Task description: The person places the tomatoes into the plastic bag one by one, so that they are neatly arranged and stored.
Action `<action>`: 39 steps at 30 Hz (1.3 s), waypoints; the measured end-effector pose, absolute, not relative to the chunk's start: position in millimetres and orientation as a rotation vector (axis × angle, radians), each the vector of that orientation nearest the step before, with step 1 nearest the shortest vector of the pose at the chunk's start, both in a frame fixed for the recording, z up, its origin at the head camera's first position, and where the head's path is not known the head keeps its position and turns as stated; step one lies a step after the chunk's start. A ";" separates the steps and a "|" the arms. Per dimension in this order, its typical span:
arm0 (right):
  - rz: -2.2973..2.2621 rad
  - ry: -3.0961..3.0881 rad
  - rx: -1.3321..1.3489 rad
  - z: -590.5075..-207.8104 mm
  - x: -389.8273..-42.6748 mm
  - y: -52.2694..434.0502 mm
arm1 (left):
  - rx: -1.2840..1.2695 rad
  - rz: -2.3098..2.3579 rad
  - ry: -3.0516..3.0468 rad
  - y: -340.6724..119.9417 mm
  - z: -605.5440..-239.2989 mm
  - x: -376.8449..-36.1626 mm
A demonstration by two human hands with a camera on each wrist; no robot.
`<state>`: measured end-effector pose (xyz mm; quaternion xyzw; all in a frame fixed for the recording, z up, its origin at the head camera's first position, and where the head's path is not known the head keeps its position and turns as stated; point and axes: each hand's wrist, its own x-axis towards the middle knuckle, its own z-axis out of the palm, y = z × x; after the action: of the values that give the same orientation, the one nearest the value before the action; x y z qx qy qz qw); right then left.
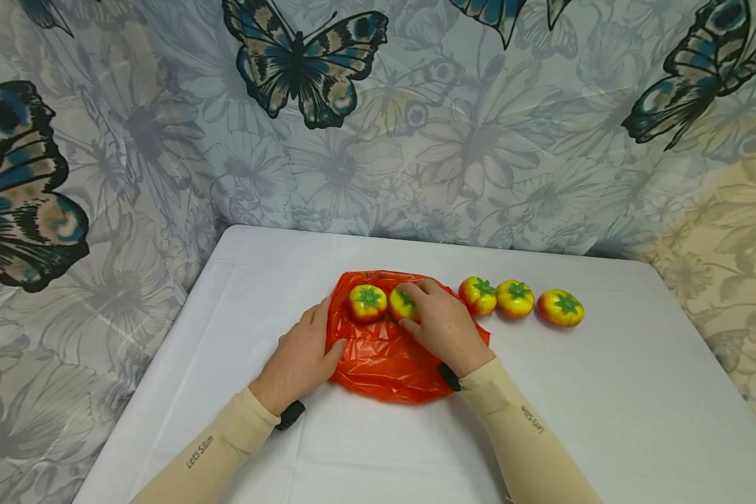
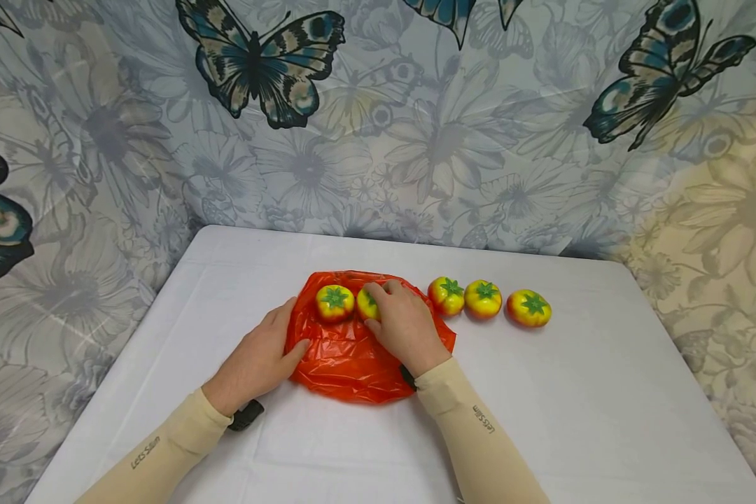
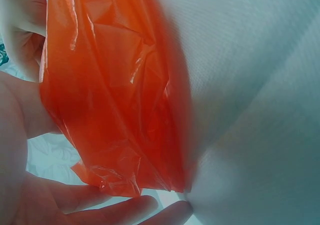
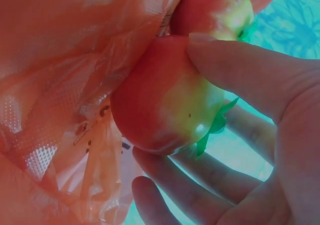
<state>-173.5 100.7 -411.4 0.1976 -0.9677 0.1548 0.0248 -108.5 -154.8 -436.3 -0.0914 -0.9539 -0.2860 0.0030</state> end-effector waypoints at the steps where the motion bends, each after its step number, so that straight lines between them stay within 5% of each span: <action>1: 0.478 -2.994 0.611 -411.5 -173.4 100.6 | -0.287 -0.896 -2.991 -154.7 -436.0 -108.3; 28: 0.518 -2.971 0.626 -400.3 -173.0 115.8 | -0.266 -0.899 -3.016 -153.0 -434.2 -105.2; 39: 0.556 -2.919 0.394 -369.9 -167.9 195.6 | -0.298 -0.943 -3.022 -150.3 -432.5 -101.5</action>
<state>-167.9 195.6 -369.9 0.1310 -0.9713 0.1850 0.0718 -101.5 -150.3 -432.5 -0.0938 -0.9503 -0.2964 -0.0189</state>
